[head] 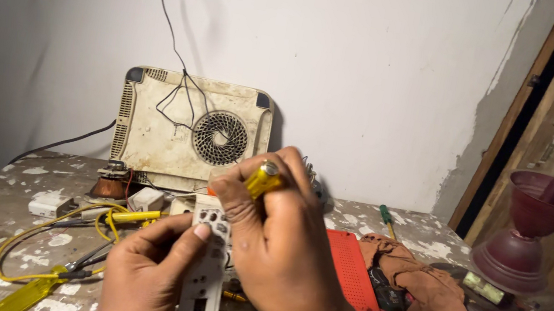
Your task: The person uses a yellow-handled screwdriver to tighten screws on a white electronic device, likely a remote control, held in the left hand. The person repeatedly adjusts the device's orientation and tightens multiple screws on its back panel.
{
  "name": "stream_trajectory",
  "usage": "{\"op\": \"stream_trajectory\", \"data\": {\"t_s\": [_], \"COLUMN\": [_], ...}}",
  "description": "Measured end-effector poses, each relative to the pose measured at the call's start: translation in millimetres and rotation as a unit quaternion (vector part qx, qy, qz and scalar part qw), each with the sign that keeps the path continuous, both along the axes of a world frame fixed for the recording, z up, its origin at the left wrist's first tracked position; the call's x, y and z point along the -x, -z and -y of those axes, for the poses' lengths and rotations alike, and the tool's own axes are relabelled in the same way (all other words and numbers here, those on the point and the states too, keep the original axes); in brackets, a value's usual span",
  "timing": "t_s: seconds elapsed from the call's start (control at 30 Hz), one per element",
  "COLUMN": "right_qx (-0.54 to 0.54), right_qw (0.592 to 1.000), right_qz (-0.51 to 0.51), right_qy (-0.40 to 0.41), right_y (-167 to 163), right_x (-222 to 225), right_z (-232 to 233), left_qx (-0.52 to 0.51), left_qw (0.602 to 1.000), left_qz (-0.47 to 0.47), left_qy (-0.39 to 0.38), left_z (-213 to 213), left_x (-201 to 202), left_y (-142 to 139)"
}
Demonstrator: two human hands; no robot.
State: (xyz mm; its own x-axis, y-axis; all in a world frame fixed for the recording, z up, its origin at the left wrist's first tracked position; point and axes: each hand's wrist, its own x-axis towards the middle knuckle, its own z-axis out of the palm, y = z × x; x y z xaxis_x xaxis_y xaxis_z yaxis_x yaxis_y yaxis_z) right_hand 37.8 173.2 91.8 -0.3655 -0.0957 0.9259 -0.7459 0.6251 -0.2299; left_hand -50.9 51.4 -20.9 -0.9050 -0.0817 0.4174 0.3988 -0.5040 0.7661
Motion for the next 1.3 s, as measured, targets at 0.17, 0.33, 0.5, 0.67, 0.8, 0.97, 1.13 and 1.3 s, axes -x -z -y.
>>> {"op": "stream_trajectory", "data": {"t_s": [0.17,0.33,0.5,0.67,0.8,0.97,1.13,1.3], "right_qx": [0.052,0.106,0.093,0.122,0.120,0.109,0.085,0.087], "right_qw": [0.998,0.992,0.994,0.986,0.987,0.991,0.996,0.996], "right_qz": [0.019,0.062,0.053,0.066,0.047,0.050,0.020,0.026], "right_qy": [-0.037,-0.034,-0.032,-0.093,-0.097,-0.061,-0.032,-0.013], "right_y": [-3.4,-10.3,-11.2,-8.5,-5.8,-4.2,-2.7,-4.2], "right_x": [-3.5,-5.0,-5.4,-2.8,-2.0,-3.8,-4.8,-4.9], "right_z": [-1.5,-1.1,-1.4,0.9,1.8,-1.8,0.2,2.1], "left_qx": [0.007,-0.008,-0.019,-0.017,-0.028,-0.013,-0.011,-0.011], "left_qw": [0.999,0.999,0.999,0.999,0.998,0.999,0.999,0.999], "left_qz": [0.031,0.050,0.046,0.038,0.054,0.039,0.031,0.040], "left_qy": [0.000,-0.004,-0.010,-0.016,-0.002,-0.013,-0.016,-0.022], "left_z": [1.4,3.0,1.8,4.6,4.8,4.5,3.8,2.7], "left_x": [-3.5,-6.1,-4.2,0.1,0.7,-1.4,-4.3,-3.3], "left_y": [-4.3,-10.6,-9.4,-6.3,-5.9,-7.8,-9.3,-8.9]}}
